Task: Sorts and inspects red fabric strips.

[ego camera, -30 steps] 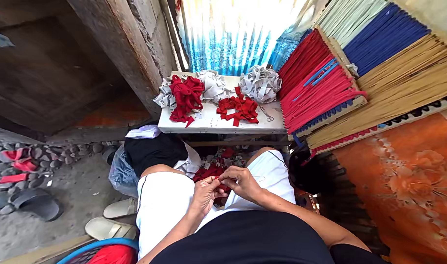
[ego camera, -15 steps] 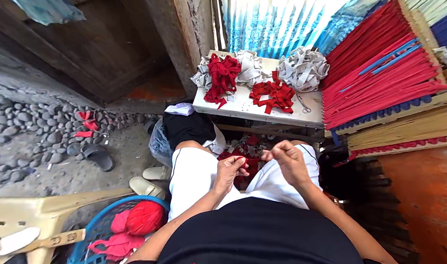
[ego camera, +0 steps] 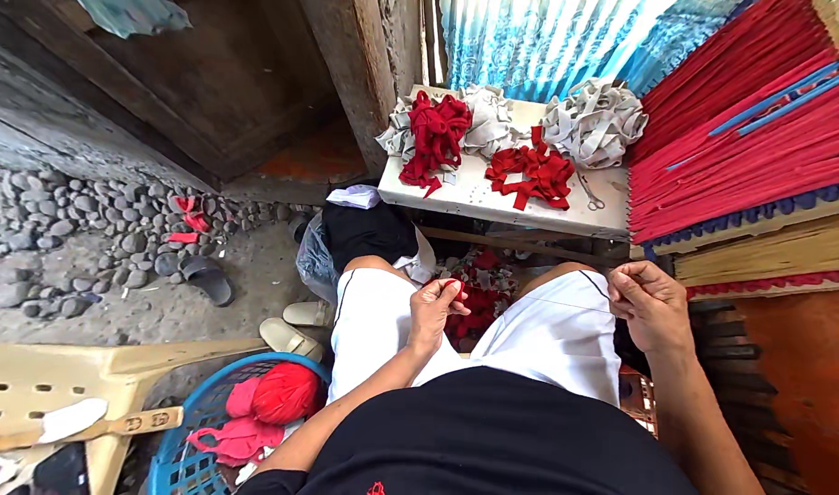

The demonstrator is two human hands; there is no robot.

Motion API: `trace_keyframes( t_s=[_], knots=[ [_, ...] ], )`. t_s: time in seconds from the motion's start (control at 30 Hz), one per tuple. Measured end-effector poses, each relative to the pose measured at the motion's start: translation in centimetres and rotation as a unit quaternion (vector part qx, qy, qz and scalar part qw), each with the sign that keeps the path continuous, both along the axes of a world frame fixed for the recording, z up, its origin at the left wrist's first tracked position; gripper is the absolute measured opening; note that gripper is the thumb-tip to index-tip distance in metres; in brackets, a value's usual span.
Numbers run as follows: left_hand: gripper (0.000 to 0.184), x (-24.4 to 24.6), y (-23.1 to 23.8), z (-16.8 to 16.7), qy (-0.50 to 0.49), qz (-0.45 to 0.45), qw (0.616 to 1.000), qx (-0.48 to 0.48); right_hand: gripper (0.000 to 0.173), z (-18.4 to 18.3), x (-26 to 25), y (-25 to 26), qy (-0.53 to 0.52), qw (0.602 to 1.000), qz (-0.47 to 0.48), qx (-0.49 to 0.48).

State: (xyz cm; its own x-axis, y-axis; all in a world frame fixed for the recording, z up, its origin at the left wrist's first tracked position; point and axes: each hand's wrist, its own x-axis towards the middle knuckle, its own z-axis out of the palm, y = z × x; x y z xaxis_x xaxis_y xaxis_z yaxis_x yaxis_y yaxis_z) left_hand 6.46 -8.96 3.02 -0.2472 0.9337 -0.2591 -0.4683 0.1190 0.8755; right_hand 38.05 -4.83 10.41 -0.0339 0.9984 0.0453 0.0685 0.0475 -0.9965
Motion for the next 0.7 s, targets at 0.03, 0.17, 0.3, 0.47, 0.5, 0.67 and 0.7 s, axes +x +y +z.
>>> trace_keyframes(
  t_s=[0.03,0.17,0.3,0.47,0.5,0.67,0.7],
  knots=[
    [0.01,0.0,0.0,0.0,-0.005,-0.014,1.0,0.007,0.01,-0.3,-0.2,-0.1,-0.008,1.0,-0.006,-0.004],
    [0.015,0.0,-0.2,0.0,-0.095,-0.13,0.986,0.035,0.012,-1.5,-3.3,-0.6,-0.075,0.995,0.053,0.03],
    [0.018,0.0,-0.4,-0.1,-0.213,-0.207,0.954,0.045,0.009,-2.2,-8.9,-1.8,-0.144,0.976,0.145,0.08],
    [0.018,-0.3,-0.6,-0.3,-0.271,-0.24,0.93,0.066,0.01,-1.5,-12.4,-2.4,-0.204,0.947,0.165,0.182],
    [0.018,-0.4,-0.6,-0.3,-0.279,-0.244,0.926,0.072,0.011,-1.3,-12.6,-2.4,-0.208,0.945,0.163,0.193],
    [0.015,-0.4,-0.7,-0.3,-0.308,-0.254,0.913,0.084,0.012,-0.9,-13.2,-2.7,-0.215,0.936,0.167,0.222],
    [0.015,-0.4,-0.7,-0.3,-0.312,-0.257,0.91,0.085,0.012,-0.8,-13.3,-2.7,-0.218,0.935,0.168,0.225]
  ],
)
